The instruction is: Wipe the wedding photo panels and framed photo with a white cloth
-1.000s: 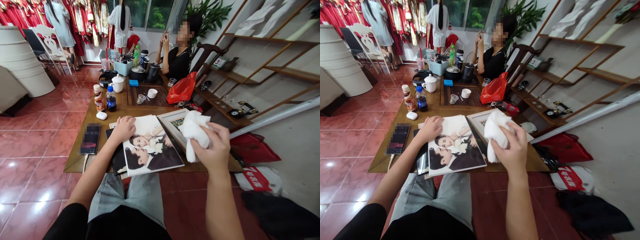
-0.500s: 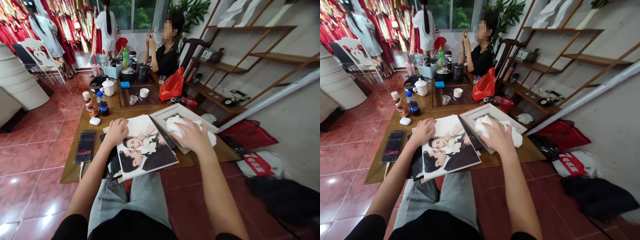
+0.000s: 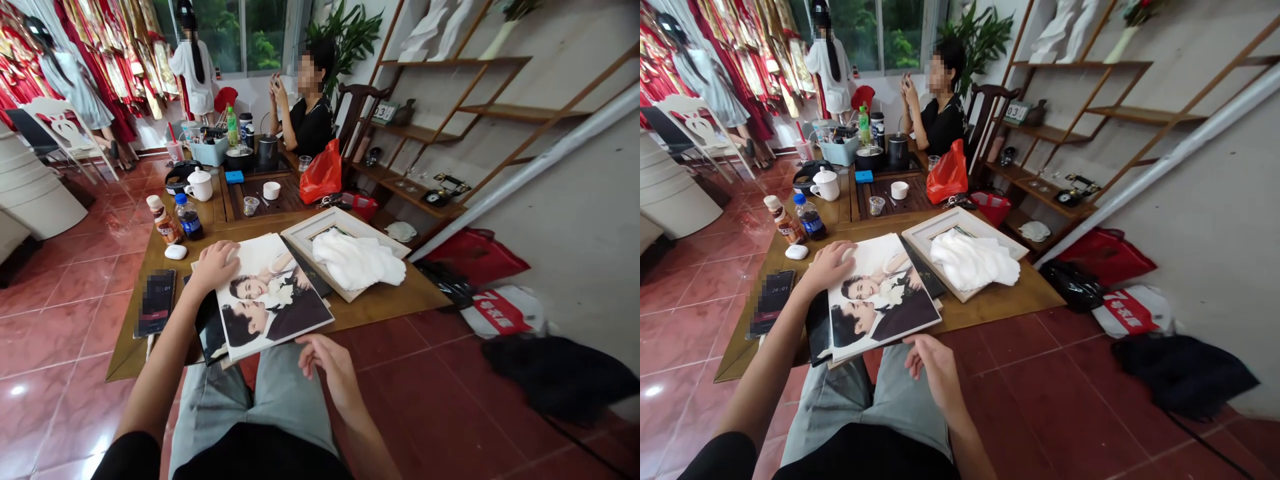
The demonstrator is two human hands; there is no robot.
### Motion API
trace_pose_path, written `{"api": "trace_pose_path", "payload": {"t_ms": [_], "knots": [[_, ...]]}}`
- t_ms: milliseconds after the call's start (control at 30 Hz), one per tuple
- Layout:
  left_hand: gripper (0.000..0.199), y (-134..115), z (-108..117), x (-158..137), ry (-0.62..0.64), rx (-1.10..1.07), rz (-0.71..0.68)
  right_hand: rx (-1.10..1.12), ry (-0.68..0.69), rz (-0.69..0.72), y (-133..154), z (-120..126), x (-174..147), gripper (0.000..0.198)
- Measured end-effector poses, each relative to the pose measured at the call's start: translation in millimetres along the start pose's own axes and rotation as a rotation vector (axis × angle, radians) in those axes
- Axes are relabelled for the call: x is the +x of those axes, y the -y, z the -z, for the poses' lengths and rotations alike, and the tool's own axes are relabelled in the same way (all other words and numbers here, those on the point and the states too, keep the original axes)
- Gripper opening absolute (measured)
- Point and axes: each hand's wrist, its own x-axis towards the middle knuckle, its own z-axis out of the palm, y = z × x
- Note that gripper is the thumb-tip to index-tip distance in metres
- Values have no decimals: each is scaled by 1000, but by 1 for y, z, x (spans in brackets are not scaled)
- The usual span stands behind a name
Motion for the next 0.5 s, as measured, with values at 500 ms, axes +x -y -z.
{"api": "trace_pose_path", "payload": {"t_ms": [500], "knots": [[45, 10, 24, 60, 301, -12, -12, 300, -86, -85, 2, -26, 25, 54]]}}
